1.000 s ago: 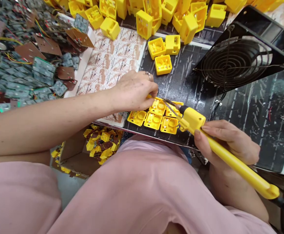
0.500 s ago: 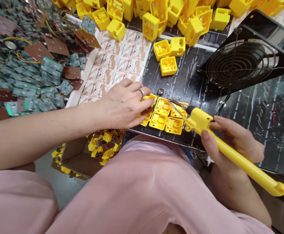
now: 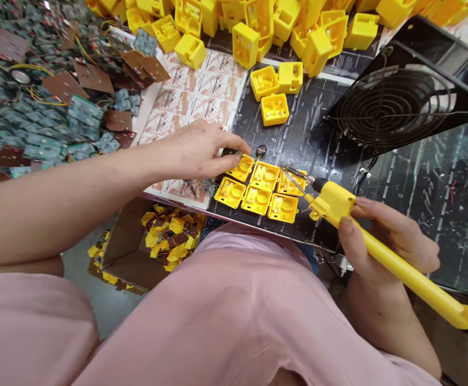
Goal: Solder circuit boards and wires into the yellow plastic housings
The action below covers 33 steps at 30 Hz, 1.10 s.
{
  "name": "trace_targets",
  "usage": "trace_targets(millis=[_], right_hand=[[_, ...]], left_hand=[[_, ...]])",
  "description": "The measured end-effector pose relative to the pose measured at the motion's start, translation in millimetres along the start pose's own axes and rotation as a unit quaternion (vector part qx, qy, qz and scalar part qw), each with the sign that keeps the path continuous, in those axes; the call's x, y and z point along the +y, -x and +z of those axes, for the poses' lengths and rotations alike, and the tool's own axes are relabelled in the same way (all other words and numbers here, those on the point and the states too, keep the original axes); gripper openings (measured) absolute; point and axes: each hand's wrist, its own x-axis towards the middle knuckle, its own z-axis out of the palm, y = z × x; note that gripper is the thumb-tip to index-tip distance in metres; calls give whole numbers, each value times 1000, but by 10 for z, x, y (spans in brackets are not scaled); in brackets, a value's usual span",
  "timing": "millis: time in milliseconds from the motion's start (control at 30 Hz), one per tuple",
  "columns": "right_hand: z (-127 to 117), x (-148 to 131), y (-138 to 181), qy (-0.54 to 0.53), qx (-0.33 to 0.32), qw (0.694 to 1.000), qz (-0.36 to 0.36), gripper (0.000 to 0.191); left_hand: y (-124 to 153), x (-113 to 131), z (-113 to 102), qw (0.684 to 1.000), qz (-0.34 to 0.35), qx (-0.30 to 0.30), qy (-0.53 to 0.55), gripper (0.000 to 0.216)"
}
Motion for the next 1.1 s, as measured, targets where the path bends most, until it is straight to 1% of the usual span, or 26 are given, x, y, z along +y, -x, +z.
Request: trace_targets(millis=[100,233,300,400,467,533,633,700,733,833,867,967,1100], right_hand=[[3,0,-10,-6,2,1000,2,62],[-4,9,-7,0,2,1000,8,61],[-9,18,0,8,6,1000,4,58],[-3,23,12,20,16,1000,10,53],[16,16,15,16,27,999,28,54],[43,0,10,-4,41,999,32,58],[80,-37,-14,-23,35,999,13,62],[93,-71,-35,-23,14,1000,0,57],[97,-90,-46,-24,3,1000,-3,49],[108,-154,-83,-30,-13,999,-9,17],[113,-175,-97,-31,-18,999,-12,14],[128,-226,-144,-23,-39,999,-16,20],[133,-264,-218,-9,-79,996,-33,21]], left_hand=[[9,-88,27,1000,20,9,20,51],[113,-125,-22,997,21,78,9,52],[229,-82,-44,994,32,109,-10,50],[407,44,-20,986,76,138,-51,47],[443,148,24,981,88,151,-84,47],[369,262,60,980,69,148,-115,49],[116,442,90,984,18,87,-155,48],[-50,540,121,983,-1,48,-176,43],[-110,572,145,982,-8,37,-185,38],[-188,580,243,980,-20,49,-190,28],[-189,559,275,980,-19,60,-187,27],[-169,486,334,978,2,92,-185,29],[-163,465,335,971,16,87,-222,34]])
